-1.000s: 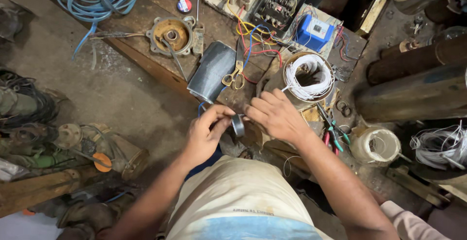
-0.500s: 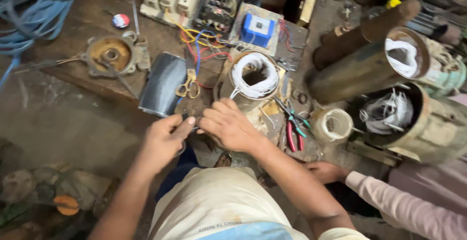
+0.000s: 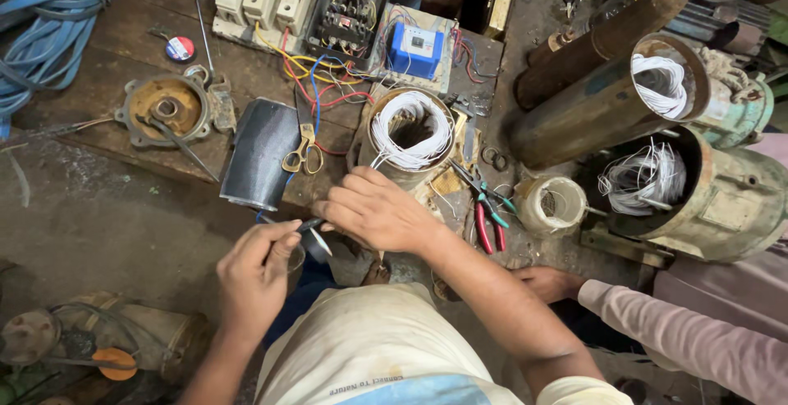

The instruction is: The person strips the ends of two wires, twists them together, and wraps the joint with electrical tape. They then repeat the process for a second pair of wires, securing each connection with tape.

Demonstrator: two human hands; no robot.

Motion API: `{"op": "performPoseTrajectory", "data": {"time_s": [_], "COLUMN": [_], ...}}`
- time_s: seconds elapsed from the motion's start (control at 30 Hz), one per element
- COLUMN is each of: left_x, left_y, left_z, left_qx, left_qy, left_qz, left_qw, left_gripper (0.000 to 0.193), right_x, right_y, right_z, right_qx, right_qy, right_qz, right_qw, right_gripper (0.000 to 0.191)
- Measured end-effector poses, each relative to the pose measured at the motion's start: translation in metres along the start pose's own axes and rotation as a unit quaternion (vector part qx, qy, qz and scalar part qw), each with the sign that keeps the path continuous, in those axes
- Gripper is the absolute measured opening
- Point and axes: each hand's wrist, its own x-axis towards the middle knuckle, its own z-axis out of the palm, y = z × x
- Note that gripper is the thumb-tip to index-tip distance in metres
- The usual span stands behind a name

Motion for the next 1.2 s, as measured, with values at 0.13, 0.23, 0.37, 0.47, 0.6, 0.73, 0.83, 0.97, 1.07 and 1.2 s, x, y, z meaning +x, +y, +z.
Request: {"op": "performPoseTrajectory", "data": {"time_s": [0.13, 0.23, 0.37, 0.47, 0.6, 0.73, 0.83, 0.97, 1.07, 1.2], "left_x": [-0.001, -0.007, -0.002, 0.003, 0.012, 0.024, 0.021, 0.012, 0.008, 0.003], "left_y": [-0.011, -0.006, 0.005, 0.01, 0.009, 0.003, 0.004, 0.011, 0.015, 0.014], "left_z": [0.001, 0.001, 0.006, 0.01, 0.018, 0.02, 0.019, 0.022, 0.024, 0.022], "left_qx": [-0.207, -0.067, 0.072, 0.119, 0.113, -0.116, -0.047, 0.052, 0.111, 0.162], "left_qy": [-0.064, -0.076, -0.002, 0.042, 0.013, -0.137, -0.11, -0.006, 0.085, 0.059], "left_qz": [-0.065, -0.076, 0.034, 0.139, 0.025, -0.225, -0.199, -0.061, 0.105, 0.22], "left_qw": [0.974, 0.992, 0.997, 0.982, 0.993, 0.958, 0.973, 0.997, 0.985, 0.96], "left_gripper": [0.019, 0.043, 0.03, 0.023, 0.033, 0.041, 0.036, 0.023, 0.025, 0.023], "right_x": [-0.001, -0.004, -0.007, -0.01, -0.011, -0.013, -0.015, -0.016, -0.016, -0.016], "right_y": [0.002, -0.002, -0.005, -0.005, -0.004, -0.004, -0.004, -0.003, 0.0, 0.003], "right_z": [0.005, 0.01, 0.012, 0.011, 0.008, 0.008, 0.008, 0.008, 0.008, 0.008], "right_qx": [-0.003, 0.019, 0.042, 0.041, 0.035, 0.023, 0.028, 0.021, 0.048, 0.07], "right_qy": [0.014, -0.011, 0.024, 0.044, 0.038, 0.047, 0.046, 0.042, 0.05, 0.046], "right_qz": [0.004, 0.039, 0.05, 0.052, 0.041, 0.028, 0.038, 0.048, 0.051, 0.054], "right_qw": [1.0, 0.999, 0.998, 0.997, 0.998, 0.998, 0.998, 0.998, 0.996, 0.995], "right_gripper": [0.02, 0.019, 0.022, 0.023, 0.016, 0.016, 0.017, 0.016, 0.017, 0.016]}}
